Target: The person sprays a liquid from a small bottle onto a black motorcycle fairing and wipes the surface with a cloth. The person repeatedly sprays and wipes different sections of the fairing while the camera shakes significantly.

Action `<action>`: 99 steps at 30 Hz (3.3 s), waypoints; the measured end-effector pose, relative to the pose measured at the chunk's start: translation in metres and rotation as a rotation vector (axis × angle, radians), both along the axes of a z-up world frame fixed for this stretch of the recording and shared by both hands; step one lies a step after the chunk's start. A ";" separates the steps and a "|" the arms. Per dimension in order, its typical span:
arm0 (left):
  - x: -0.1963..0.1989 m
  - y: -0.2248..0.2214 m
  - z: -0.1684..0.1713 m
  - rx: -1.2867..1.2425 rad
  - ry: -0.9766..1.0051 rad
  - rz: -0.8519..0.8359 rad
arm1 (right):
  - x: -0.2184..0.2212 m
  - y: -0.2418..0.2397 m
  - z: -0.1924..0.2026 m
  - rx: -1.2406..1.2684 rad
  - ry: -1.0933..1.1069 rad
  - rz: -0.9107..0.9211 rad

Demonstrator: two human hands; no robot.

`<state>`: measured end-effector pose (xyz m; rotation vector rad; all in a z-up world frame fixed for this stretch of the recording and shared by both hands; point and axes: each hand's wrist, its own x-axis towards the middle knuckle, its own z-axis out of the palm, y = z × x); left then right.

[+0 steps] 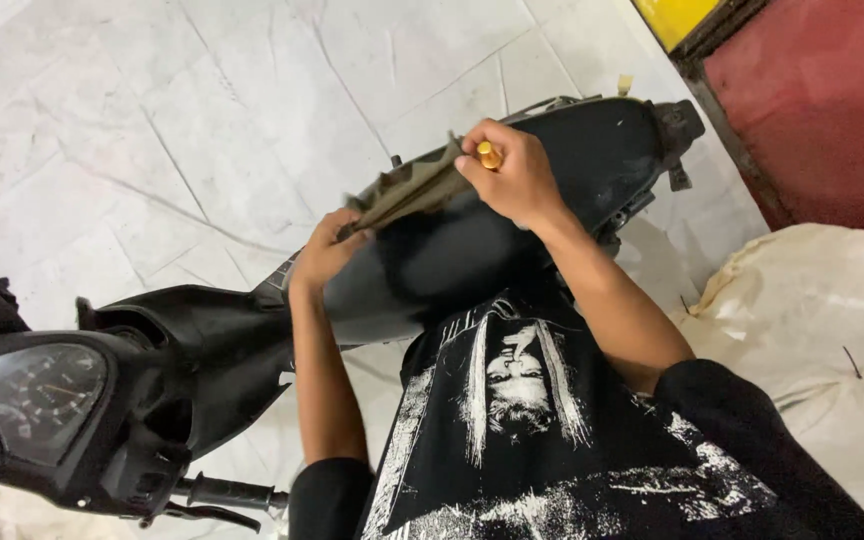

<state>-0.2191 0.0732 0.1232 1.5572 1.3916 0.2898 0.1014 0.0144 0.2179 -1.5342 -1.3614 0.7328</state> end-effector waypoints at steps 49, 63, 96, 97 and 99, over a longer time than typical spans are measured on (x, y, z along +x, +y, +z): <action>0.034 -0.115 0.130 0.022 -0.026 -0.138 | 0.079 -0.122 0.063 0.046 -0.679 0.092; 0.150 -0.049 -0.034 0.786 0.240 -0.078 | 0.103 0.029 -0.090 -0.351 -0.409 -0.096; 0.193 -0.061 -0.134 0.748 0.472 -0.488 | 0.196 0.034 -0.186 -0.459 0.726 -0.648; 0.197 -0.055 -0.120 0.753 0.467 -0.490 | 0.197 0.035 -0.183 -0.454 0.725 -0.652; 0.203 -0.047 -0.094 0.578 0.522 -0.621 | 0.197 0.035 -0.180 -0.484 0.731 -0.640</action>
